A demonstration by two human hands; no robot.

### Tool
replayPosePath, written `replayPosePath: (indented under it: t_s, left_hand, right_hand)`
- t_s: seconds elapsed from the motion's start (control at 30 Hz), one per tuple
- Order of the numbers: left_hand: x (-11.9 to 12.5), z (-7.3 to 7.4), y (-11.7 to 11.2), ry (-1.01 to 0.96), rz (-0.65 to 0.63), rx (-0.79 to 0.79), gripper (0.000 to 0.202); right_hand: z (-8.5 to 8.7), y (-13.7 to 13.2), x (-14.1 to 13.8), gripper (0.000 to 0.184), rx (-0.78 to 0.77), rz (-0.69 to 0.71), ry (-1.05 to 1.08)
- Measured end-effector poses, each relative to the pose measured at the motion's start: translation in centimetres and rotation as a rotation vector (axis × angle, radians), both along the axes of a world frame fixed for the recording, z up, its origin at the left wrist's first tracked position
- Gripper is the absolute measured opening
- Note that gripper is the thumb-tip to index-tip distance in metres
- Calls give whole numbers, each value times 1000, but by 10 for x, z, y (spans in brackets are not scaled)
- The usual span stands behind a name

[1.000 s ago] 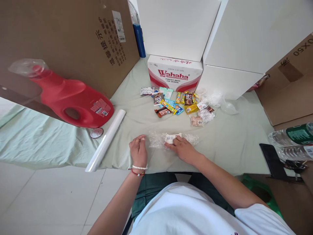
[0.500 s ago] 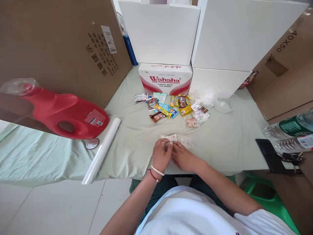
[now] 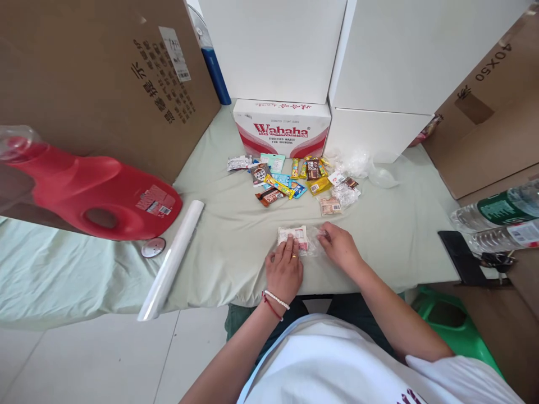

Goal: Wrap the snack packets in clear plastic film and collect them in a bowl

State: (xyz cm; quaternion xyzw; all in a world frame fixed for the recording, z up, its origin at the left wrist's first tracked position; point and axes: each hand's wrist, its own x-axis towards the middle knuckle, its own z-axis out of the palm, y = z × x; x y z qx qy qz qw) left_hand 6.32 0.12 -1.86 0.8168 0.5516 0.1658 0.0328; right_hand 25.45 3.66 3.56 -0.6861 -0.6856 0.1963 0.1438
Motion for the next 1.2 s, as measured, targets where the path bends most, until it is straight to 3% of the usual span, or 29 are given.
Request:
replayPosePath:
  t_s: [0.13, 0.27, 0.33, 0.43, 0.57, 0.63, 0.7, 0.77, 0.9, 1.0, 1.07, 1.13, 1.2]
  left_hand:
    - [-4, -4, 4, -51, -32, 8, 39]
    - [-24, -12, 0, -138, -154, 5, 39]
    - [-44, -14, -8, -170, -217, 20, 40]
    - [-80, -12, -23, -248, -219, 127, 41]
    - [-113, -9, -28, -335, -101, 233, 32]
    - [-116, -10, -22, -353, -42, 257, 26]
    - [-112, -13, -12, -370, -18, 262, 23]
    - [-104, -19, -4, -374, -32, 261, 23]
    - [-93, -28, 1, -284, -53, 274, 23]
    - [-92, -31, -2, -258, -51, 286, 26]
    - [-93, -31, -3, -260, -50, 290, 28]
    - [-93, -30, -4, -261, -43, 294, 29]
    - [-93, -30, -4, -256, -35, 296, 30]
  right_hand:
    - [18, 23, -55, 14, 49, 217, 9]
    - [7, 32, -101, 14, 63, 513, -225]
    - [-2, 27, -110, 18, 130, 584, -274]
    - [-15, 13, -111, 30, 187, 476, -223]
    - [-28, 1, -104, 58, 189, 403, -159]
    - [-32, 1, -101, 47, 177, 373, -156]
    - [-33, 3, -98, 22, 171, 344, -165]
    - [-30, 2, -90, 20, 185, 316, -160]
    - [-9, -2, -40, 31, 314, 160, 43]
    - [22, 17, 44, 33, 432, -165, 188]
    - [45, 49, 115, 33, 528, -431, 137]
    - [66, 93, 184, 39, 525, -697, 55]
    - [78, 139, 239, 44, 444, -803, 24]
